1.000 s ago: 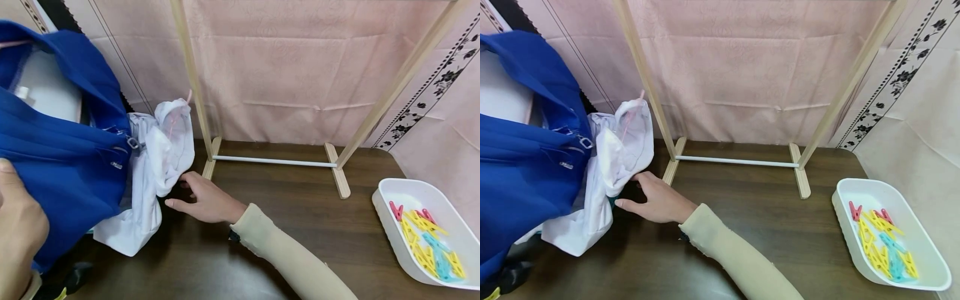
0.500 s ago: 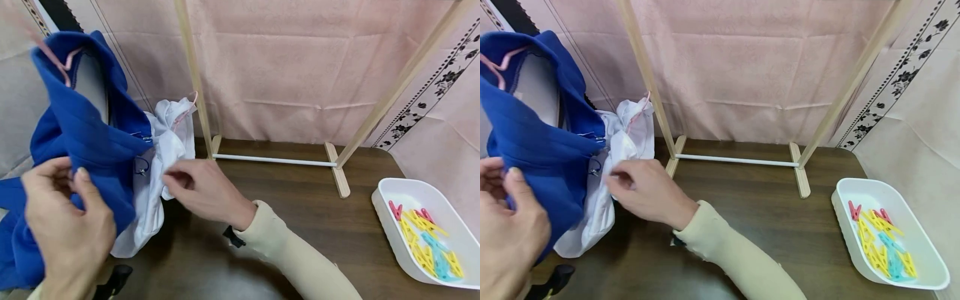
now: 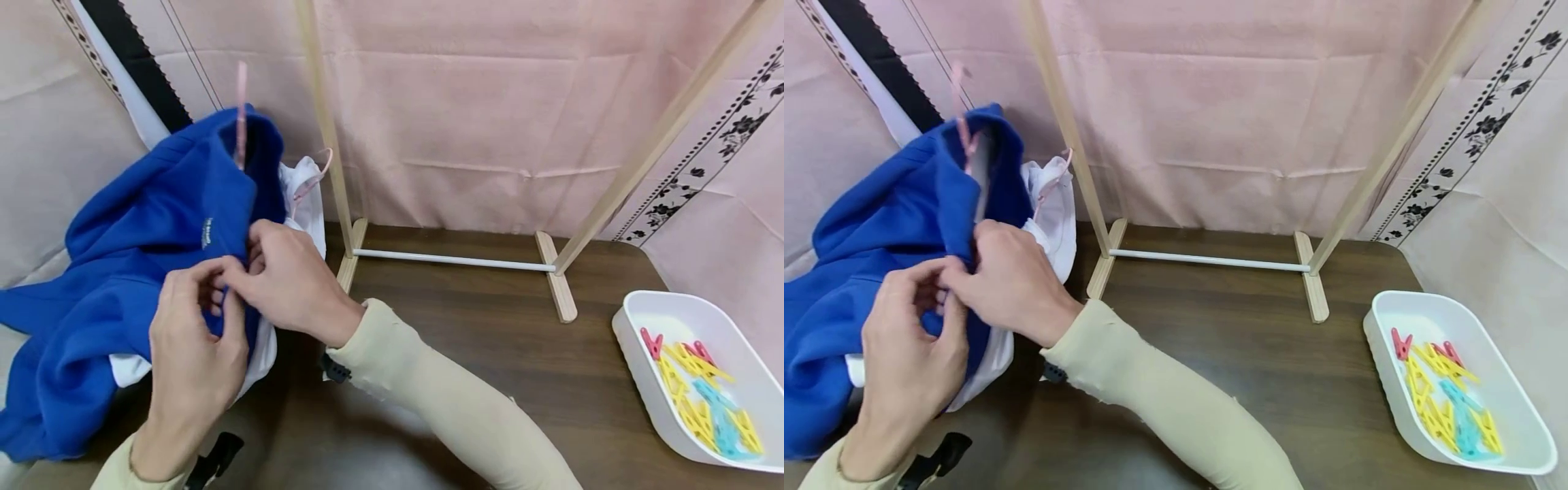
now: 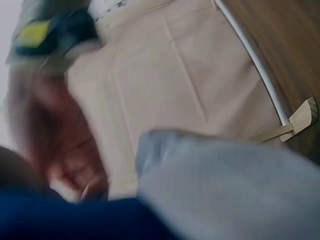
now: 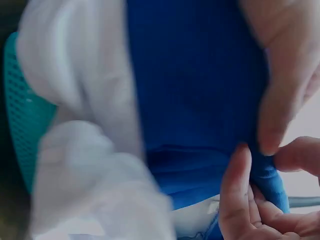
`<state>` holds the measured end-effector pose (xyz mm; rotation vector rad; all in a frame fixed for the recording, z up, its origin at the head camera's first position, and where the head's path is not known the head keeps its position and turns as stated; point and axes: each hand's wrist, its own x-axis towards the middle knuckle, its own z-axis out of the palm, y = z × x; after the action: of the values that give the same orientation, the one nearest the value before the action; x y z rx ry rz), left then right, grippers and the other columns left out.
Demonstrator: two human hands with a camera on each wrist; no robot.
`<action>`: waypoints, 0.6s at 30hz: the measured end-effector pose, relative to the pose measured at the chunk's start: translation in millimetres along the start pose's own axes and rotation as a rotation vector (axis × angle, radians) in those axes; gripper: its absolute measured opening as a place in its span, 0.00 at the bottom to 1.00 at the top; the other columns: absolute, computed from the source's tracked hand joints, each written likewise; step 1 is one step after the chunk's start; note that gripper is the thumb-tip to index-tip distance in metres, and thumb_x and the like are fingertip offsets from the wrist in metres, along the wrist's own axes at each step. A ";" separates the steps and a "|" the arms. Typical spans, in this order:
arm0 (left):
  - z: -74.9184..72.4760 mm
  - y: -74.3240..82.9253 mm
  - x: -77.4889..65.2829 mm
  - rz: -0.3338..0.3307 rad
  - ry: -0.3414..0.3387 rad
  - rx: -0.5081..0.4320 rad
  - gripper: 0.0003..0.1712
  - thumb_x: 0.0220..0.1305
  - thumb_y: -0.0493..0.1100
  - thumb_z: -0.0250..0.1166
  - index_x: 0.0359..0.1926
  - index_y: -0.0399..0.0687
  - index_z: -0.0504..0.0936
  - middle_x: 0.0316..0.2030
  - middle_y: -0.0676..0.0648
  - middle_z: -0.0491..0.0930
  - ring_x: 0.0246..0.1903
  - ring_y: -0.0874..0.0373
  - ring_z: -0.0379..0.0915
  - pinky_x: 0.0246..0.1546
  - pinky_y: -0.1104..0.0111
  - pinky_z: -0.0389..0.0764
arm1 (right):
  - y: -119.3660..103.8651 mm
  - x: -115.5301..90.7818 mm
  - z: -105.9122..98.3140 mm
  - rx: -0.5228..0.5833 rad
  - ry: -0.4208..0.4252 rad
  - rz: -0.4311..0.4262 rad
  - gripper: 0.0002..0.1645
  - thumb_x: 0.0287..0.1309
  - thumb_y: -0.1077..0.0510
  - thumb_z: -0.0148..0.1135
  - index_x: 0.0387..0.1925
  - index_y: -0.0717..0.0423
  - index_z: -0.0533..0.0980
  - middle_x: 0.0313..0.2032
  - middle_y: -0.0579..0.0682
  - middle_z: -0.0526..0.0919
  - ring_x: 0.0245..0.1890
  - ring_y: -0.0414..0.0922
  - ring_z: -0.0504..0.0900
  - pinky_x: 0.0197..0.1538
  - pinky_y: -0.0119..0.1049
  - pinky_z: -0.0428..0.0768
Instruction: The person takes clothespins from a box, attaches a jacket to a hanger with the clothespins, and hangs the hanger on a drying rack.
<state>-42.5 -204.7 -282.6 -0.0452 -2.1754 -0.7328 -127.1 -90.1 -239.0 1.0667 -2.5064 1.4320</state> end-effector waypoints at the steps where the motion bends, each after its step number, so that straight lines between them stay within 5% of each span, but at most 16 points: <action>1: -4.2 -3.1 1.6 0.025 -0.065 0.006 0.20 0.68 0.29 0.61 0.59 0.32 0.77 0.46 0.34 0.78 0.41 0.48 0.72 0.43 0.75 0.66 | 5.0 -0.2 0.0 0.030 -0.010 0.036 0.11 0.66 0.51 0.64 0.33 0.51 0.75 0.23 0.41 0.78 0.24 0.32 0.76 0.26 0.23 0.74; 4: -24.2 -16.0 9.8 0.078 -0.274 0.061 0.19 0.67 0.30 0.64 0.59 0.39 0.80 0.49 0.38 0.78 0.46 0.48 0.72 0.46 0.71 0.69 | 18.3 -0.1 -0.1 0.114 -0.036 0.128 0.09 0.67 0.53 0.63 0.36 0.54 0.74 0.25 0.45 0.77 0.25 0.36 0.76 0.27 0.25 0.74; 7: -49.7 -45.2 23.5 0.097 -0.423 0.222 0.25 0.63 0.31 0.70 0.60 0.37 0.77 0.54 0.31 0.74 0.54 0.34 0.66 0.55 0.50 0.67 | 25.0 1.1 -2.3 0.214 -0.084 0.159 0.09 0.69 0.56 0.60 0.38 0.56 0.72 0.25 0.49 0.78 0.24 0.42 0.80 0.27 0.29 0.76; 9: -65.4 -74.0 34.2 0.025 -0.540 0.344 0.37 0.60 0.36 0.73 0.68 0.33 0.69 0.61 0.23 0.64 0.58 0.25 0.57 0.55 0.34 0.60 | 25.7 1.5 -4.4 0.265 -0.124 0.142 0.09 0.70 0.57 0.59 0.39 0.57 0.70 0.25 0.50 0.80 0.24 0.44 0.84 0.28 0.30 0.79; 12: -78.7 -123.3 49.9 -0.113 -0.765 0.442 0.61 0.57 0.50 0.78 0.77 0.29 0.48 0.70 0.14 0.43 0.66 0.14 0.40 0.61 0.24 0.48 | 24.6 1.2 -6.8 0.294 -0.161 0.085 0.08 0.70 0.59 0.58 0.38 0.58 0.68 0.25 0.50 0.83 0.24 0.44 0.87 0.30 0.32 0.82; 15: -83.8 -162.6 64.5 -0.250 -1.000 0.386 0.73 0.57 0.61 0.75 0.80 0.33 0.34 0.73 0.16 0.26 0.69 0.11 0.24 0.61 0.21 0.41 | 22.7 0.4 -7.3 0.281 -0.155 0.003 0.07 0.68 0.61 0.57 0.37 0.57 0.67 0.25 0.50 0.81 0.23 0.41 0.84 0.31 0.30 0.81; 18: -87.3 -188.6 76.2 -0.285 -1.120 0.328 0.74 0.54 0.59 0.77 0.81 0.39 0.33 0.74 0.18 0.20 0.69 0.12 0.18 0.59 0.20 0.43 | 21.1 -0.4 -7.5 0.271 -0.127 -0.062 0.07 0.67 0.61 0.57 0.36 0.57 0.66 0.25 0.50 0.76 0.25 0.41 0.80 0.30 0.28 0.78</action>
<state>-82.9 -422.3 -276.8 0.0390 -3.4071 -0.5319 -141.4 -77.1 -250.3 1.3050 -2.3829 1.7764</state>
